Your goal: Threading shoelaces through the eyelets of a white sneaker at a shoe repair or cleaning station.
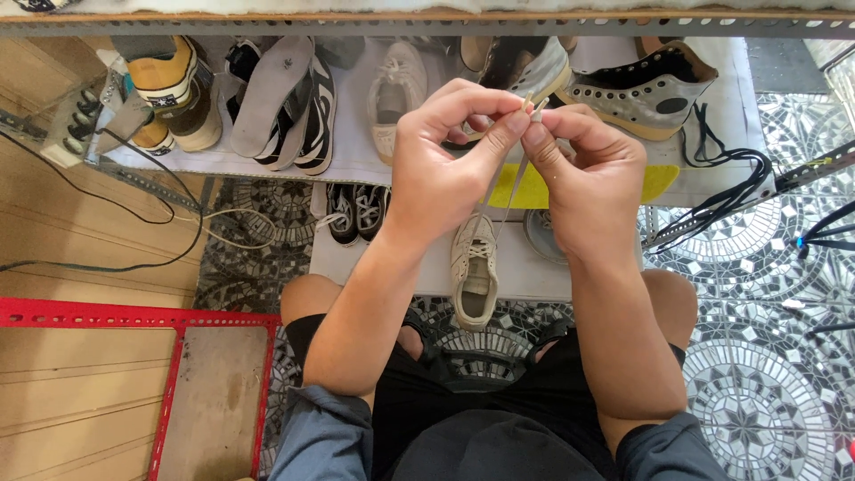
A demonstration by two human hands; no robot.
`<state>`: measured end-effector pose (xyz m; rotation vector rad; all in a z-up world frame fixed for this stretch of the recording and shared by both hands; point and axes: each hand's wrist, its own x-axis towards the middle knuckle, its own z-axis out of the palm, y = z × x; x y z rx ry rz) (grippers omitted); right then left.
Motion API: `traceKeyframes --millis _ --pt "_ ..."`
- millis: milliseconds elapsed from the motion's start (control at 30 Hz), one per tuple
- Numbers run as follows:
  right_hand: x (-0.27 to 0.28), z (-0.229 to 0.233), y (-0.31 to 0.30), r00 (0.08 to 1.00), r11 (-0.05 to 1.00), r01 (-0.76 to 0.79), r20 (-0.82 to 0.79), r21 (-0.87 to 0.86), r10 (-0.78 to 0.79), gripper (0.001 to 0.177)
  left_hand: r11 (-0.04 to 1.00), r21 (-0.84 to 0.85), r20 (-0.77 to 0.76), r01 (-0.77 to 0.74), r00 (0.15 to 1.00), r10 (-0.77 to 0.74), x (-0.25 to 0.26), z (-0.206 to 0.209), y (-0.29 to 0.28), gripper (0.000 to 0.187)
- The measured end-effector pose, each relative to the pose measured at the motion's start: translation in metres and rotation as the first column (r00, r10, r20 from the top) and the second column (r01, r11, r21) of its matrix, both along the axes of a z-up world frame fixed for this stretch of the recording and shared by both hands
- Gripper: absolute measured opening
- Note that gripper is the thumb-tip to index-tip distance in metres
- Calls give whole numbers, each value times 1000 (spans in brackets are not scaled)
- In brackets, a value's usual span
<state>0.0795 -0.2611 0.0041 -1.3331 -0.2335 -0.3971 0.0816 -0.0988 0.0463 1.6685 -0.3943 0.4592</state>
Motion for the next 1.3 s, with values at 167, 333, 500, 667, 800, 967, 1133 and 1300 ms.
traceKeyframes --millis 167,333,500,667,800,967,1133,1300 --pt "2 3 0 1000 1000 -13 -17 -10 13 11 1000 9 -3 -3 1000 3 0 6 0 4" --pt "5 1 0 999 1000 -22 -29 8 22 13 1000 -7 -17 0 1000 0 2 2 -1 5" --pt "8 -2 -2 1000 999 -22 22 -36 22 11 999 -30 6 30 1000 -30 4 3 2 3" --pt "-1 1 -19 999 999 -37 27 -32 38 9 999 35 26 17 999 -18 -8 -6 28 4" --pt "-18 19 -44 995 995 -66 -79 -75 61 9 1000 24 -55 1 998 0 -24 -26 80 5" --pt "-14 -7 -120 995 967 -100 -50 -236 91 8 974 141 -284 -178 935 213 -49 -76 183 4" --pt "-14 -55 -201 994 947 -109 -63 -302 95 18 864 380 -369 -329 803 468 -74 -148 289 13" --pt "-24 -83 -217 993 979 -74 -105 -191 55 23 390 910 -324 -143 342 882 -81 -177 318 65"
